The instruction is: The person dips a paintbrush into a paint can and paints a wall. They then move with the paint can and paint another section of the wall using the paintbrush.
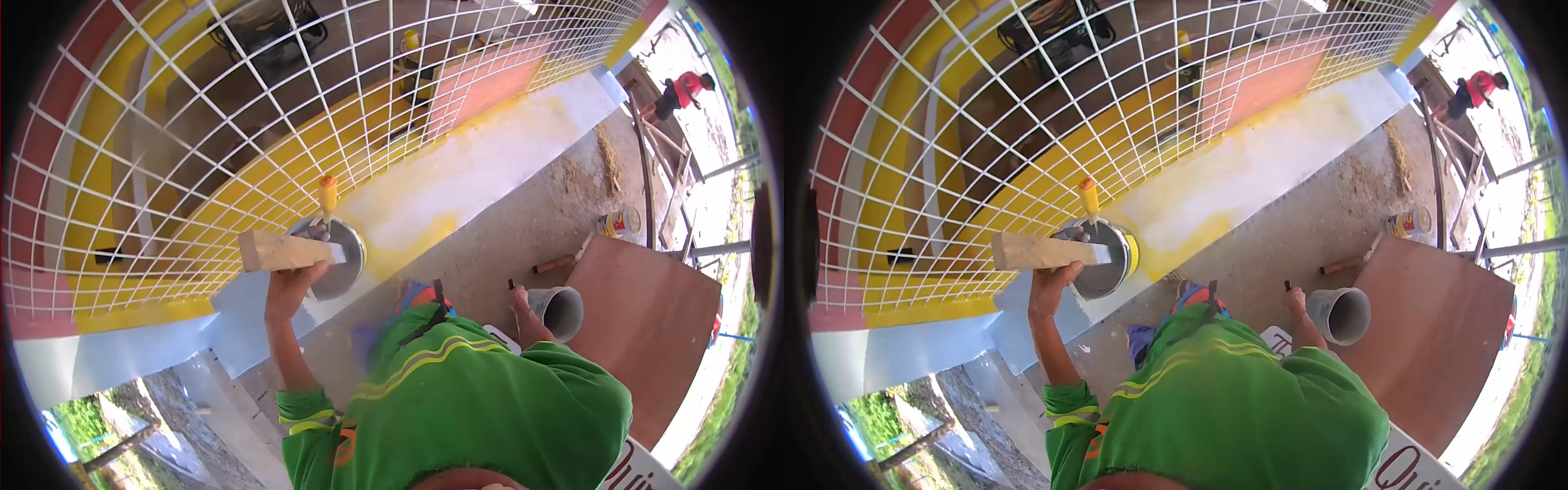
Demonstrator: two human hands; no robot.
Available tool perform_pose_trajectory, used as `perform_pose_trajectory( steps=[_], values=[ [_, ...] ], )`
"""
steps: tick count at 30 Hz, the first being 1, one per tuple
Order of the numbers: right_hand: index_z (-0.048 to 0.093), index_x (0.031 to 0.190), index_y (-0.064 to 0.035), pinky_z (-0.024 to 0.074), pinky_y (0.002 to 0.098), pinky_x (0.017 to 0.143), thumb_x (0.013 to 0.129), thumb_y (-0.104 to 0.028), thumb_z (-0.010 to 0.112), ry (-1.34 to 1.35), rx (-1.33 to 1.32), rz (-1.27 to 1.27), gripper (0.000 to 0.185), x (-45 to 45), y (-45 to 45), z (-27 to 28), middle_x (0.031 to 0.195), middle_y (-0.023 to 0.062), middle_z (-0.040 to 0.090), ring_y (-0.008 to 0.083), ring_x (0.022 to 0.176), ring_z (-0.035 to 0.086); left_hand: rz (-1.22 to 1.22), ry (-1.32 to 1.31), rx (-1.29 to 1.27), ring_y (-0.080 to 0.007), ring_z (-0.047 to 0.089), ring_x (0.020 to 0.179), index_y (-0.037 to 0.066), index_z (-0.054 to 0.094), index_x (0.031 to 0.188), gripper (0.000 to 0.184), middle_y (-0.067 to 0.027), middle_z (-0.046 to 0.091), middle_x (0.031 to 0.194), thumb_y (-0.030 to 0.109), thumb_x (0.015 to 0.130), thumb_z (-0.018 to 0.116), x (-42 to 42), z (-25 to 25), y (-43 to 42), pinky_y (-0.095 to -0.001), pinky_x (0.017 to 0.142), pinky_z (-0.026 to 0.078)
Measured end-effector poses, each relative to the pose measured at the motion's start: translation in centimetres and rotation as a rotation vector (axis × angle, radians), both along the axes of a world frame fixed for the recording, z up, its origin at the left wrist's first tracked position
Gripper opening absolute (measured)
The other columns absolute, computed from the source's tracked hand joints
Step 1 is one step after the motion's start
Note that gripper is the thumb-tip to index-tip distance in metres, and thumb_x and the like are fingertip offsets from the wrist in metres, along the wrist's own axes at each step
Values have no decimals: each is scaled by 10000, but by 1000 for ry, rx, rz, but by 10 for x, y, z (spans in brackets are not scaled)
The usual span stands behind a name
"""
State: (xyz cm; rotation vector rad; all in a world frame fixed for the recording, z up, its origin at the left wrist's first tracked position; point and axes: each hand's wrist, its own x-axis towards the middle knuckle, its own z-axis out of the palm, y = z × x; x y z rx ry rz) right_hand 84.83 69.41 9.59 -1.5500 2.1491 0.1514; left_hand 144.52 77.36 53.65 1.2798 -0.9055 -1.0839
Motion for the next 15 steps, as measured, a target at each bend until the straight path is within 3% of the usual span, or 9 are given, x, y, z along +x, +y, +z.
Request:
perform_pose_trajectory(
  steps=[2, 6, 8, 11, 13, 15],
  values=[
    [628, 978, -30, 484, 491, 826, 792, -252, 568, -98, -111, -105, 296, 57, 7, 26, 925, 259, 644, 413, 969, 603, -122, 34, 45, -172, 557, 1052, -5, 509, 1235, 466, -106, 569, 1189, 30, 789, 638, 25, -3, -8, -309, 880, 454],
    [617, 954, -40, 489, 478, 766, 803, -235, 559, -245, -310, -304, 253, 135, 90, 164, 899, 246, 637, 423, 894, 604, -476, -237, 204, -229, 554, 1069, -29, 471, 1260, 489, -124, 558, 1195, 108, 814, 617, 54, 4, -25, -354, 905, 445],
    [619, 932, -28, 495, 467, 726, 798, -236, 573, -221, -391, -354, 251, 147, 137, 179, 878, 241, 639, 420, 847, 614, -551, -497, 95, -257, 541, 1087, -42, 453, 1267, 510, -134, 550, 1184, 132, 813, 609, 67, -5, -30, -377, 928, 431],
    [636, 877, -23, 497, 446, 697, 789, -251, 593, -128, -314, -489, 248, 168, 242, 165, 817, 227, 651, 394, 801, 637, -345, -701, -233, -287, 527, 1105, -55, 421, 1283, 547, -150, 542, 1153, 124, 799, 602, 83, -25, -24, -393, 954, 401],
    [661, 901, -25, 497, 427, 685, 767, -225, 590, -238, -264, -669, 251, 160, 325, 115, 810, 210, 661, 329, 766, 655, -271, -308, -245, -261, 525, 1089, -41, 437, 1210, 475, -168, 530, 1132, 89, 782, 598, 70, -20, -13, -384, 974, 384],
    [670, 931, -29, 511, 418, 704, 751, -233, 606, -193, -187, -844, 280, 169, 400, 106, 841, 206, 670, 314, 805, 666, -187, 54, -340, -242, 533, 1056, -23, 450, 1151, 402, -166, 538, 1099, 75, 788, 592, 59, -41, -10, -380, 959, 396]
  ],
)
